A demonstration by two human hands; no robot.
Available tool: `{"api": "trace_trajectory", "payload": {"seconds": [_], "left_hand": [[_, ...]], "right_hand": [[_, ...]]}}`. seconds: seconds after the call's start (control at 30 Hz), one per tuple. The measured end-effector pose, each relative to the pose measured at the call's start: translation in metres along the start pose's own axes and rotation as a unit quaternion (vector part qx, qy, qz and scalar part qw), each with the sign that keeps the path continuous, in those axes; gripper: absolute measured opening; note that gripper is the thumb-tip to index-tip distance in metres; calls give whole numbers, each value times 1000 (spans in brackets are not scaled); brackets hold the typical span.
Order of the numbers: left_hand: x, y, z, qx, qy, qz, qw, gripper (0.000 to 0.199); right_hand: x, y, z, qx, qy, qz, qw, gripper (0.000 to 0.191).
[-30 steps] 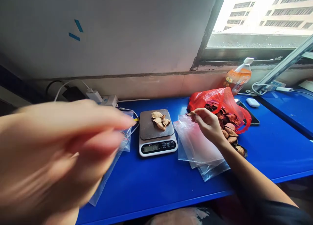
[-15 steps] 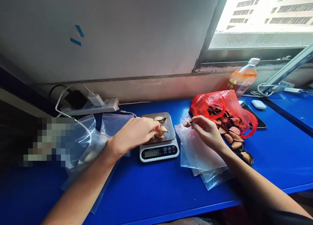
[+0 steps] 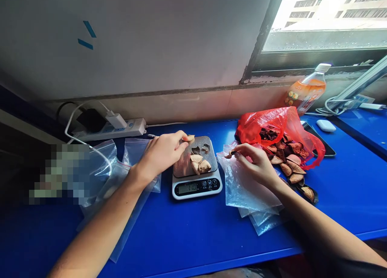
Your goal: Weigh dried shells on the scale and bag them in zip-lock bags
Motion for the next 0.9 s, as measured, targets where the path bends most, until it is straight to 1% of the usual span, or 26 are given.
{"api": "trace_trajectory", "payload": {"seconds": [0.07, 0.13, 0.2, 0.23, 0.3, 0.37, 0.47, 0.53, 0.63, 0.7, 0.8, 0.83, 0.9], "left_hand": [[1, 6, -11, -29, -34, 53, 998, 24], [5, 12, -17, -26, -63, 97, 993, 36], [14, 20, -16, 5, -76, 102, 992, 45], [19, 24, -14, 22, -77, 92, 993, 45], [26, 30, -11, 35, -75, 78, 993, 34], [25, 32, -12, 19, -76, 88, 993, 25], [14, 30, -15, 3, -79, 120, 990, 21], [1, 25, -17, 7, -85, 153, 985, 20], [-24, 15, -21, 14, -96, 223, 970, 22], [-38, 7, -25, 8, -97, 262, 960, 24], [-50, -1, -32, 1, -90, 284, 955, 27], [-51, -3, -34, 3, -88, 285, 955, 27], [-50, -5, -38, 13, -89, 276, 957, 27]], "right_hand": [[1, 0, -2, -4, -5, -2, 1000, 12], [2, 0, -4, -8, -1, -2, 1000, 13], [2, -1, -4, -9, -3, 1, 1000, 13], [2, -1, -3, -7, -6, 1, 1000, 13], [3, 0, 0, -1, 1, 0, 1000, 13], [4, 3, 2, 3, 30, -3, 1000, 13], [4, 14, -4, -15, 55, 19, 998, 12], [7, 27, -16, -53, 37, 28, 998, 11], [24, 51, -39, -134, -12, 4, 991, 10], [38, 67, -49, -172, -35, -16, 984, 12], [58, 85, -50, -185, -47, -23, 981, 14], [63, 89, -50, -185, -63, -23, 980, 15], [75, 91, -50, -192, -131, -37, 972, 13]]}}
Point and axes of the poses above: each hand's wrist, its own y-axis towards the middle knuckle, its own x-axis out of the palm, z = x × y, the point moved 7 cm from there along y, towards the middle knuckle, and after that the axes turned 2 degrees about y, right-handed, at the moved point
